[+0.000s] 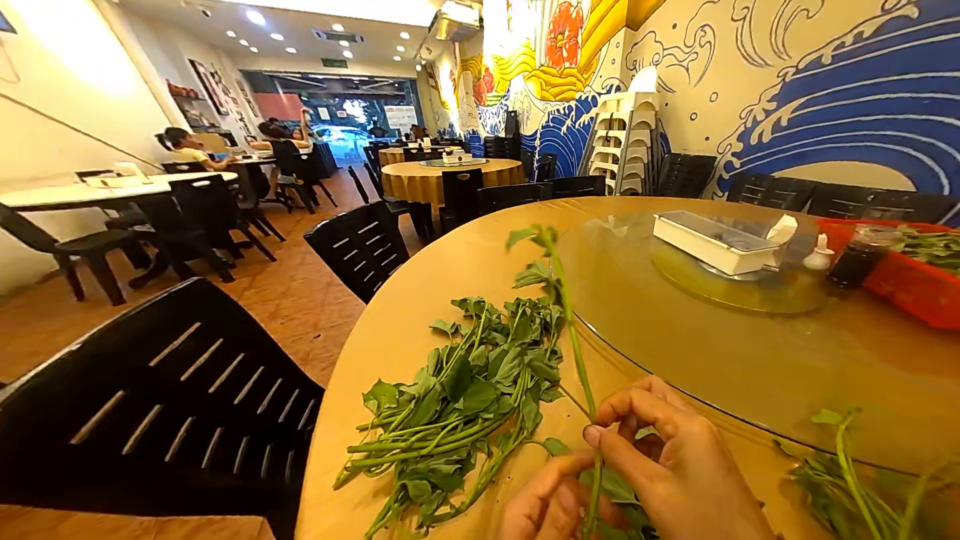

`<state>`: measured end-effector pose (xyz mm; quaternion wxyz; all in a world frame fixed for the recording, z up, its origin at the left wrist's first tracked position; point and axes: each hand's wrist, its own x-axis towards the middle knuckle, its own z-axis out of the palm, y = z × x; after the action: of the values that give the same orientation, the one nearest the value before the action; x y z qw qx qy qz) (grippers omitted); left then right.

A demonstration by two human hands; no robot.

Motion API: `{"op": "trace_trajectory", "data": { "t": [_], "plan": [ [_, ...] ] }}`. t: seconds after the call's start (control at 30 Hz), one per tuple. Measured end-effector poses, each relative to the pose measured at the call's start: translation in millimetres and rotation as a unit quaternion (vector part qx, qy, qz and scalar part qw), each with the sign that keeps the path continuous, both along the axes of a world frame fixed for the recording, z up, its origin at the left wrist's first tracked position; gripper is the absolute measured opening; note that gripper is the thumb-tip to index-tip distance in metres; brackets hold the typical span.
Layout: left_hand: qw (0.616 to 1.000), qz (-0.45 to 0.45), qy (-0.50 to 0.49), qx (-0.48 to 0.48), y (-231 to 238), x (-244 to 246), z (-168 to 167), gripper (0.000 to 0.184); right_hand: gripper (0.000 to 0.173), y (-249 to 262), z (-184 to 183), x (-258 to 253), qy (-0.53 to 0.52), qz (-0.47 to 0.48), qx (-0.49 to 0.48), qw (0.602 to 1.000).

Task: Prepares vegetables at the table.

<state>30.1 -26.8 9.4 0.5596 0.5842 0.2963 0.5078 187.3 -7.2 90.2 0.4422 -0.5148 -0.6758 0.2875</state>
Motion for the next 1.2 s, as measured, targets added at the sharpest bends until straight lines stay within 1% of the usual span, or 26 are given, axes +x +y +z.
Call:
{"op": "trace_trajectory", "data": {
  "t": [0.07,0.17,0.27,0.3,0.33,0.37,0.43,0.47,0.53,0.6,0.7,0.73,0.83,0.9,1.0,1.03,1.1,1.2],
  "plan": [
    [0.998,0.02,-0.04,-0.054,1.0,-1.0,2.7,0.04,0.009,0.0,-5.1,-4.6,0.02,0.044,0.005,0.999],
    [0.985,0.053,-0.121,-0.115,1.9,-1.2,4.4,0.035,0.011,-1.9,-14.1,-16.2,0.034,0.101,0.001,0.994],
    [0.967,0.054,-0.192,-0.159,4.7,-5.6,2.2,0.04,0.016,-4.4,-22.4,-27.3,-0.01,0.1,0.064,0.993],
    [0.961,0.056,-0.21,-0.168,6.3,-6.7,1.6,0.039,0.02,-5.0,-23.8,-29.7,-0.024,0.095,0.088,0.991],
    [0.957,0.06,-0.224,-0.174,7.6,-7.6,1.8,0.036,0.02,-5.3,-25.2,-31.7,-0.038,0.088,0.112,0.989],
    [0.955,0.065,-0.23,-0.176,8.0,-8.6,3.4,0.034,0.017,-5.3,-26.7,-33.2,-0.051,0.077,0.139,0.986],
    [0.947,0.11,-0.227,-0.201,7.4,-7.3,11.3,0.032,0.008,-5.3,-28.2,-35.9,-0.077,0.063,0.191,0.977],
    [0.939,0.137,-0.23,-0.215,8.5,-6.4,14.4,0.032,0.007,-6.5,-28.2,-37.4,-0.089,0.065,0.209,0.972],
    [0.933,0.156,-0.238,-0.221,14.1,-10.6,14.1,0.032,0.008,-12.5,-25.7,-40.9,-0.105,0.08,0.214,0.968],
    [0.941,0.154,-0.224,-0.199,16.0,-16.5,13.9,0.031,0.008,-18.2,-24.3,-46.1,-0.107,0.063,0.21,0.97],
    [0.958,0.152,-0.193,-0.149,8.9,-11.6,15.5,0.029,0.028,-18.0,-23.9,-45.2,-0.117,0.044,0.173,0.977],
    [0.963,0.14,-0.188,-0.136,6.7,-9.7,13.7,0.03,0.029,-16.8,-23.9,-43.2,-0.123,0.046,0.158,0.979],
    [0.97,0.117,-0.169,-0.13,7.5,-11.4,8.4,0.033,0.013,-11.9,-24.6,-36.7,-0.125,0.073,0.145,0.979],
    [0.976,0.098,-0.149,-0.126,8.5,-14.0,7.7,0.034,0.009,-9.4,-23.0,-31.6,-0.12,0.093,0.142,0.978],
    [0.97,0.108,-0.16,-0.146,7.1,-11.3,12.0,0.039,0.008,-11.4,-19.9,-28.9,-0.099,0.111,0.137,0.979],
    [0.968,0.115,-0.164,-0.151,8.4,-11.6,12.6,0.037,0.008,-13.7,-19.0,-30.0,-0.099,0.116,0.147,0.977],
    [0.966,0.111,-0.172,-0.156,14.9,-17.0,7.7,0.03,0.01,-20.9,-17.0,-34.0,-0.123,0.127,0.177,0.968],
    [0.97,0.086,-0.159,-0.165,21.0,-23.1,0.0,0.032,0.013,-32.5,-16.9,-41.1,-0.188,0.131,0.21,0.95]
  ]
}}
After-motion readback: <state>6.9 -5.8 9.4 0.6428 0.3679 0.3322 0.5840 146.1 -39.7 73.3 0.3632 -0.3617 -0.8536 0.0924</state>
